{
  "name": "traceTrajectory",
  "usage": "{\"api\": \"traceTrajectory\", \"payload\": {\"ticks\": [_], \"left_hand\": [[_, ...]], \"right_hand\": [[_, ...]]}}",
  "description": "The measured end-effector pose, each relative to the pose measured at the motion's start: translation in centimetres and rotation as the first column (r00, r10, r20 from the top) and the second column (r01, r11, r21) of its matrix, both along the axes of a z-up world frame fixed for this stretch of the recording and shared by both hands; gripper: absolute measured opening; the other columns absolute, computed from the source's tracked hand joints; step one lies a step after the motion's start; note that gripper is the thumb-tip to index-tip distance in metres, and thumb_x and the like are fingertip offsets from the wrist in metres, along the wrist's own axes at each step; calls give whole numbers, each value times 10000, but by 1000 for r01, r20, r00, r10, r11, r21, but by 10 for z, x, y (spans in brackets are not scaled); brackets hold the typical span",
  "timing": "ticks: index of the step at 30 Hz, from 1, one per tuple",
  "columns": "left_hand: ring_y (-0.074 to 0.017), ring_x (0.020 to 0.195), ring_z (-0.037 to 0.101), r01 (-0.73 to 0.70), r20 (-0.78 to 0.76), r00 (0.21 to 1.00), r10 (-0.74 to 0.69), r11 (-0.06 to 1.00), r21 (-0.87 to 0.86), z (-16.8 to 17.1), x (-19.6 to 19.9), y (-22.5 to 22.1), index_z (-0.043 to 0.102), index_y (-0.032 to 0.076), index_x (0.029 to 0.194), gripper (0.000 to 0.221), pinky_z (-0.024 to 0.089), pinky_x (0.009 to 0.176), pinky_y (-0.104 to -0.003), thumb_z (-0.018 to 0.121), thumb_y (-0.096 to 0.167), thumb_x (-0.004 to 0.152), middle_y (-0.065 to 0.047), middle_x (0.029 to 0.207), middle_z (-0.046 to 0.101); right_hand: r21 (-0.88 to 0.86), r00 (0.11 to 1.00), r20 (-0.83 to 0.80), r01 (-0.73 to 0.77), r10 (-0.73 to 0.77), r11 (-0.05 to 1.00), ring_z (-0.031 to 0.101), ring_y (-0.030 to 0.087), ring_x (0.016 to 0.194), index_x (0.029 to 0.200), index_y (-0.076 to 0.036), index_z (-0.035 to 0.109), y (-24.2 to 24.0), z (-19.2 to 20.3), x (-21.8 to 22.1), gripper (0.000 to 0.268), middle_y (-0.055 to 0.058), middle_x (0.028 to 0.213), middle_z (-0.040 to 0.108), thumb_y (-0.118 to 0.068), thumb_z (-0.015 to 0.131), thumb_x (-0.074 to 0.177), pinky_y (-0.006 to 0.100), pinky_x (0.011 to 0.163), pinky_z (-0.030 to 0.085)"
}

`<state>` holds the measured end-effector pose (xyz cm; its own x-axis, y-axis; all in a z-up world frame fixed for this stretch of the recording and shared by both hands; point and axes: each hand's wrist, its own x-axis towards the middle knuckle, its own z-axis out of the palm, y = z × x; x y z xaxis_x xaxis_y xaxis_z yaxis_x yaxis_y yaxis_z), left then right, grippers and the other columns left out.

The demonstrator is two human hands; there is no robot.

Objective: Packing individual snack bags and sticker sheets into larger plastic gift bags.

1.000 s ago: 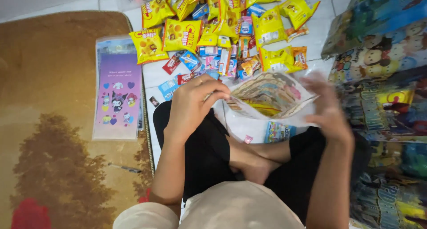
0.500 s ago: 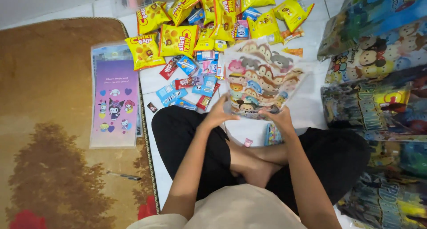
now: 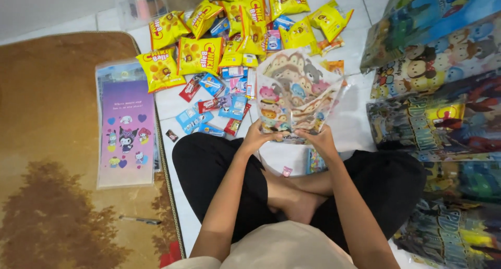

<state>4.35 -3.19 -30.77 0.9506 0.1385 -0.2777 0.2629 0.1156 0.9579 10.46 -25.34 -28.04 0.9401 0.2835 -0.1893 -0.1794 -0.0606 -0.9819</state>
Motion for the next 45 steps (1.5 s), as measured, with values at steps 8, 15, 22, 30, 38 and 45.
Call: {"api": "traceTrajectory", "payload": {"ticks": [8,15,22,30,38,45], "left_hand": [[-154,1074,672,-8,111,994,14,999,-54,-2,-2,-2,755,73,1145,617,520,1014,-396,1028,168,600,-97,1077,780],[-188,1097,654,-231,-2,972,235,956,-179,-9,4,27,784,112,1017,177,486,1041,-358,758,268,938,-107,1090,753],[-134,1154,587,-467,-167,883,438,796,-384,-12,1,40,655,156,1238,274,405,1057,-312,622,341,1039,17,1200,663],[-166,1169,591,-381,-197,923,331,862,-333,6,-1,31,637,195,1291,361,419,1018,-319,629,422,1011,-6,1247,633],[-171,1179,587,-378,-184,926,331,844,-381,-8,-1,37,575,168,1392,411,433,1009,-317,586,390,1046,-27,1303,609],[-146,1084,663,-584,-6,803,596,785,-204,-17,-18,77,663,154,1296,302,518,946,-270,693,240,1008,-22,1175,681]], "right_hand": [[-51,988,45,149,-146,988,613,126,742,855,8,765,4,30,-16,301,93,743,719,-41,984,654,332,735,564],[-178,931,120,363,-346,915,659,171,694,906,1,761,-65,-75,3,379,152,760,723,-182,1014,691,382,691,552],[170,562,53,809,-825,562,678,114,782,1041,-136,734,-81,54,51,292,-1,916,709,-97,887,796,282,717,590],[438,385,-100,845,-918,307,738,359,1158,1344,-127,637,-167,-136,161,545,120,1287,721,-196,965,914,600,916,663],[270,440,152,843,-885,465,693,263,1184,1405,-26,573,-155,-107,134,537,203,1294,625,-73,888,972,392,1005,670],[216,628,-18,762,-778,611,648,216,1135,1368,-133,556,-147,-183,43,475,130,1250,509,68,704,963,323,944,691]]}}
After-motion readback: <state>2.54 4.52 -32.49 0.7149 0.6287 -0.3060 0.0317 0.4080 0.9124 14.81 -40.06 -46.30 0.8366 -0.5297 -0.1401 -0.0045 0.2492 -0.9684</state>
